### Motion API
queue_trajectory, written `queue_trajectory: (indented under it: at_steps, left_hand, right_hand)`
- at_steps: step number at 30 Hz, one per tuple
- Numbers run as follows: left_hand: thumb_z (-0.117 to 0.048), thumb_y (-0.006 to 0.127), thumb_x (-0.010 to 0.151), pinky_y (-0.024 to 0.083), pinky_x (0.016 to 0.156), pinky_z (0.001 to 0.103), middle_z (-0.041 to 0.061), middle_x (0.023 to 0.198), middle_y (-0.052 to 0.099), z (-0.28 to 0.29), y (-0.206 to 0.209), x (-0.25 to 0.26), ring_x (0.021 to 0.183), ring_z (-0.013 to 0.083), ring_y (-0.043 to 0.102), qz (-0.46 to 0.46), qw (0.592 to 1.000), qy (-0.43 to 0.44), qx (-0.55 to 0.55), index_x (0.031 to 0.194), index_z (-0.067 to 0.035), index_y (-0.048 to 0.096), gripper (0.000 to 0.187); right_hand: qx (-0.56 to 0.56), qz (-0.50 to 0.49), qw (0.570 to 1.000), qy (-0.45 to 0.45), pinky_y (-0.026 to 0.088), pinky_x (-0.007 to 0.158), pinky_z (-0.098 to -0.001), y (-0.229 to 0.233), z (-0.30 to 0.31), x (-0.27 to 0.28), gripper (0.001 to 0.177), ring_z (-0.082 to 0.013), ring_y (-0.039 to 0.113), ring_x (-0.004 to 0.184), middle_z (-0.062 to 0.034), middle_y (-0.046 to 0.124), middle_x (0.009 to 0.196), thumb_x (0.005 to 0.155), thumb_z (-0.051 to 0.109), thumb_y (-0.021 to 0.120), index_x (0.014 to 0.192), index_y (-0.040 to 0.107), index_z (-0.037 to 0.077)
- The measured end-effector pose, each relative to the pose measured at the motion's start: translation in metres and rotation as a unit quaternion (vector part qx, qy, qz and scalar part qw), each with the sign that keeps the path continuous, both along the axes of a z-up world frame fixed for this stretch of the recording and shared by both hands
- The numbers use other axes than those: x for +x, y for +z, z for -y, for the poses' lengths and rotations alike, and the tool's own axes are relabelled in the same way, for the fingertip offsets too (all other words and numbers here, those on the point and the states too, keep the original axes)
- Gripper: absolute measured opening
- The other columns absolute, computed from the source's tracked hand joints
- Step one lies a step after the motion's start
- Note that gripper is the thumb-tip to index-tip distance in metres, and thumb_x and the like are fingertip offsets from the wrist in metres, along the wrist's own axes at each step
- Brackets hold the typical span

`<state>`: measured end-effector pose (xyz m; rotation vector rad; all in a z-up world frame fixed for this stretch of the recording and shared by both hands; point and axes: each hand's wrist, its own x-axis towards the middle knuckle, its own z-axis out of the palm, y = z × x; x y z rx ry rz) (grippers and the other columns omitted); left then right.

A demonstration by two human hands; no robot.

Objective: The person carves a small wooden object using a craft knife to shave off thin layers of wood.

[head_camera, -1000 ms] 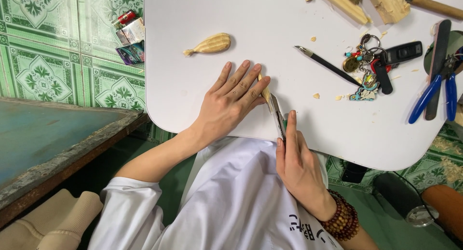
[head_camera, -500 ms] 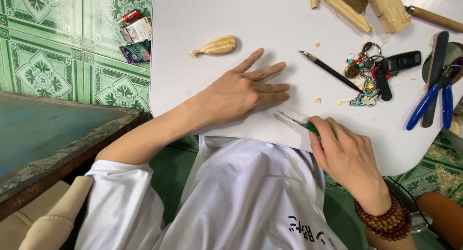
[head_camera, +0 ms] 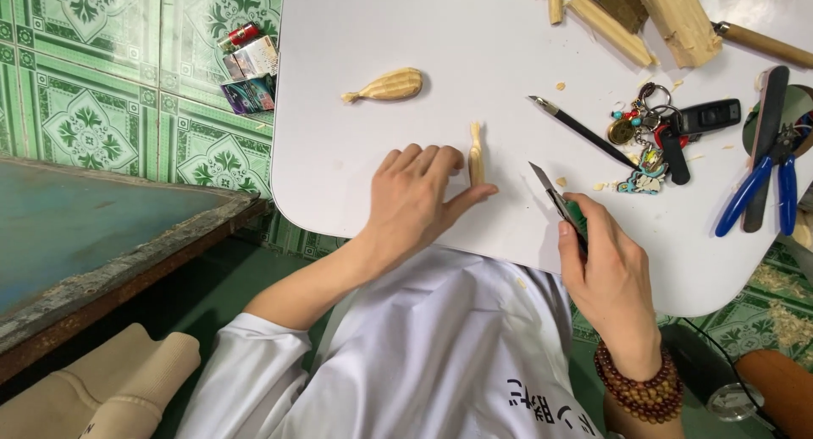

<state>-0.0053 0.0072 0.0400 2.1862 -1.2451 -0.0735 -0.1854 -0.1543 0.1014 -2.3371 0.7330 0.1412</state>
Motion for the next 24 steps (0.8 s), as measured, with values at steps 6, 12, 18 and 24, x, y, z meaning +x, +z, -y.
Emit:
queue_trajectory:
  at_steps: [6,12,18,24]
  left_hand:
    - [-0.022,0.078,0.091,0.048,0.063,0.030,-0.003,0.067,0.059,0.010,0.001,-0.004,0.065,0.0185,0.066,-0.035,0.999,0.029,0.005,0.110,-0.010,0.064,0.026]
    - [-0.015,0.077,0.093,0.052,0.064,0.031,0.001,0.067,0.066,0.007,0.011,-0.005,0.066,0.0210,0.071,-0.081,0.996,0.042,-0.017,0.114,-0.005,0.067,0.025]
    - [-0.016,0.074,0.096,0.054,0.068,0.030,0.003,0.068,0.069,-0.002,0.008,-0.005,0.068,0.0214,0.072,-0.112,0.993,0.047,0.000,0.112,-0.005,0.071,0.020]
    - [-0.015,0.074,0.096,0.053,0.076,0.033,0.006,0.086,0.070,-0.007,0.019,0.005,0.080,0.0238,0.069,-0.056,0.998,0.007,-0.028,0.122,-0.009,0.071,0.027]
  right_hand:
    - [0.006,0.007,1.000,-0.006,0.055,0.074,-0.0590,0.003,-0.006,0.010,0.044,-0.0538,0.065,0.103,-0.0369,0.062,0.124,0.103,0.009,0.049,0.145,0.048,-0.004]
    - [0.083,0.050,0.995,-0.013,0.057,0.069,-0.0585,0.006,-0.027,0.024,0.054,-0.0541,0.066,0.095,-0.0431,0.060,0.115,0.098,-0.003,0.048,0.149,0.037,-0.014]
    - [0.097,0.052,0.994,-0.004,0.058,0.052,-0.0446,0.005,-0.044,0.034,0.071,-0.0416,0.070,0.085,-0.0286,0.061,0.104,0.097,0.007,0.053,0.158,0.019,-0.004]
    - [0.119,0.044,0.992,-0.021,0.062,0.049,-0.0336,-0.004,-0.047,0.021,0.063,-0.0308,0.071,0.080,-0.0250,0.060,0.102,0.100,0.005,0.046,0.157,0.020,-0.005]
